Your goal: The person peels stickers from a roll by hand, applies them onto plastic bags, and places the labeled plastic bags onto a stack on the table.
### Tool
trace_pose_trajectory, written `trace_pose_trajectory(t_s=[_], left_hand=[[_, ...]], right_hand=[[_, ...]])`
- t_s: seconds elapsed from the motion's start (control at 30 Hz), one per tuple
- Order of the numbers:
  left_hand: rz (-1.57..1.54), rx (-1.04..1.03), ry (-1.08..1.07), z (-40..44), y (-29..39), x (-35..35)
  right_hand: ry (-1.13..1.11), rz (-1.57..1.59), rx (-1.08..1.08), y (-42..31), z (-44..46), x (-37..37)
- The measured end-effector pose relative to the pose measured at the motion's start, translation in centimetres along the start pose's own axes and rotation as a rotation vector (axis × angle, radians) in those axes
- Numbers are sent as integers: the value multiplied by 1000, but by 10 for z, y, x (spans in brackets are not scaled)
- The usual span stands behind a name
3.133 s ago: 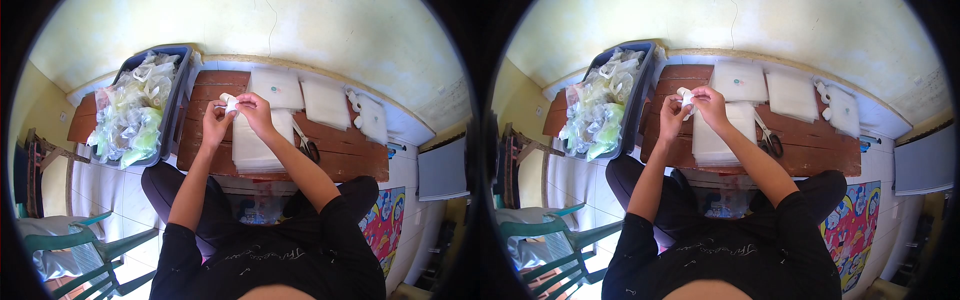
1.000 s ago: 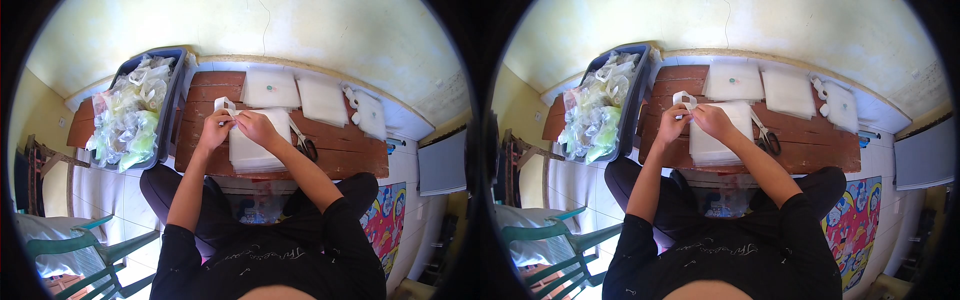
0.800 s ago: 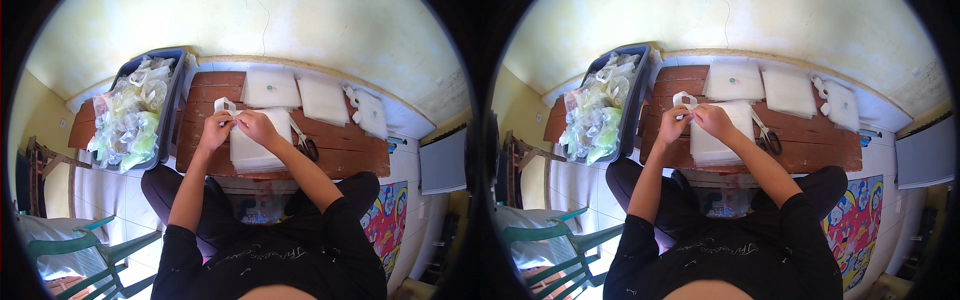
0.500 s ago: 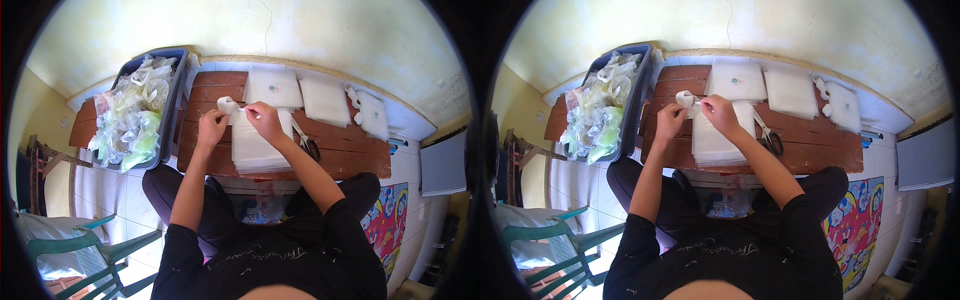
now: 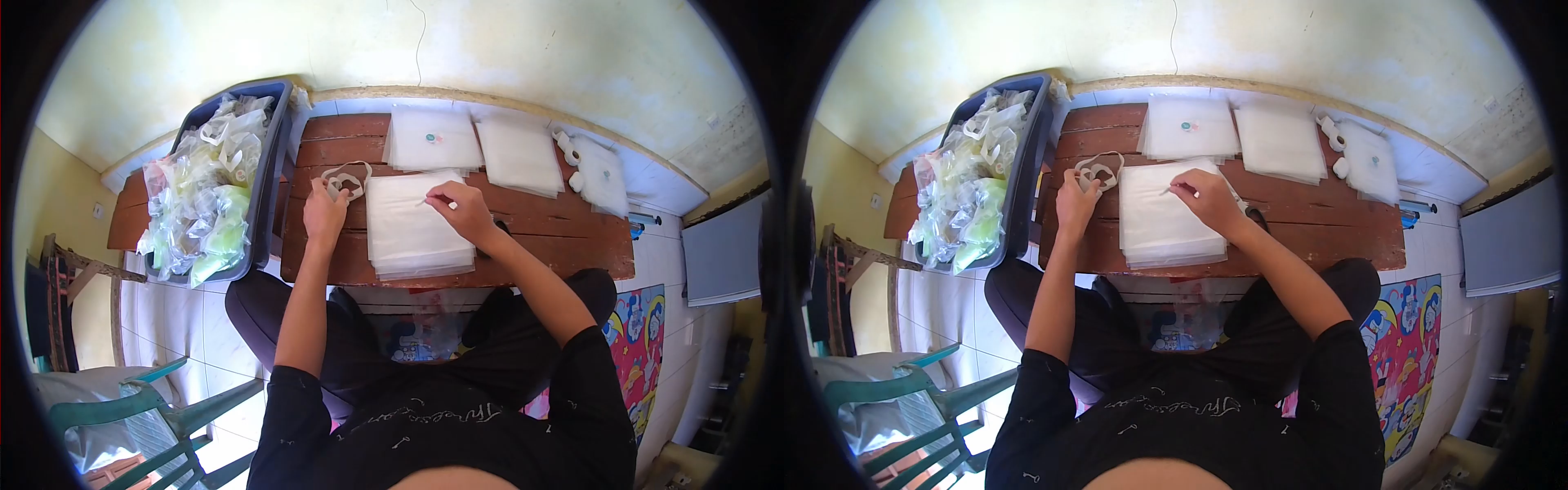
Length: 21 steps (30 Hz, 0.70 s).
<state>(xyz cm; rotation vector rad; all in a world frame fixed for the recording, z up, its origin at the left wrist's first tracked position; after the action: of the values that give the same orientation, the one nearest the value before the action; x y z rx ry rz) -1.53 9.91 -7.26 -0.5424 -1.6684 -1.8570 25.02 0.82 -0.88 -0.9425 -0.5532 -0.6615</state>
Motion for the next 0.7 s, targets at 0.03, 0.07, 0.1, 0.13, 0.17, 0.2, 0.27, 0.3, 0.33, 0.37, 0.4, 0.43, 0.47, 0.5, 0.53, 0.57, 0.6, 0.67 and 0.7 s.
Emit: trace_pose_trajectory(t_s=[0.03, 0.07, 0.1, 0.13, 0.17, 0.2, 0.27, 0.3, 0.33, 0.37, 0.4, 0.43, 0.47, 0.5, 0.53, 0.57, 0.6, 0.67, 0.7], left_hand=[[-1, -1, -2, -2, 2, -1], [28, 31, 25, -4, 2, 0], [56, 64, 52, -6, 3, 2], [54, 63, 54, -9, 6, 1], [107, -114, 206, -15, 20, 9], [163, -290, 359, -24, 35, 16], [31, -451, 340, -35, 59, 21], [-107, -611, 310, -45, 74, 21], [-247, -644, 206, -53, 81, 11], [-518, -470, -42, -56, 75, -12], [-634, -310, -235, -66, 75, -34], [-636, -309, -235, -74, 77, -43], [-720, -170, -436, -82, 76, -63], [-798, -26, -637, -91, 74, -78], [-800, -22, -640, -91, 73, -79], [-838, 12, -739, -94, 74, -84], [-876, 46, -839, -98, 77, -88], [-903, 68, -857, -99, 80, -87], [-930, 91, -866, -101, 81, -86]], right_hand=[[1, -2, -2, 3, -5, 4], [-19, -19, 23, 5, -11, 7], [-39, -36, 49, 7, -16, 9], [-38, -38, 51, 9, -20, 10], [-20, -48, 70, 10, -24, 11], [-2, -57, 89, 11, -28, 12], [-3, -23, 77, 16, -38, 8], [-3, 6, 57, 19, -41, 4], [-4, 15, 51, 22, -42, -1], [-29, -21, 95, 22, -43, -5], [-54, -62, 143, 23, -43, -7], [-56, -64, 143, 24, -43, -7], [-43, -67, 132, 26, -43, -8], [-31, -69, 119, 27, -43, -9], [-34, -69, 116, 28, -44, -10], [-40, -50, 107, 30, -43, -10], [-45, -31, 98, 32, -43, -9], [-48, -14, 84, 34, -43, -10], [-55, 6, 79, 34, -44, -10]])
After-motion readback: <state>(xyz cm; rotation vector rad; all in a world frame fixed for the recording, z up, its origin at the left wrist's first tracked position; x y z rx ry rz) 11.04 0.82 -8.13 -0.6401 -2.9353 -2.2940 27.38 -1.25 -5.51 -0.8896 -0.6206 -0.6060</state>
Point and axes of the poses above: each hand's wrist, its own z-axis towards the middle knuckle, its own x-axis out of the back of the hand, y = z × x, the point moved 6 cm from there along z, towards the middle knuckle, and after that the axes turned 13 degrees about -z, right-handed, at the moved point
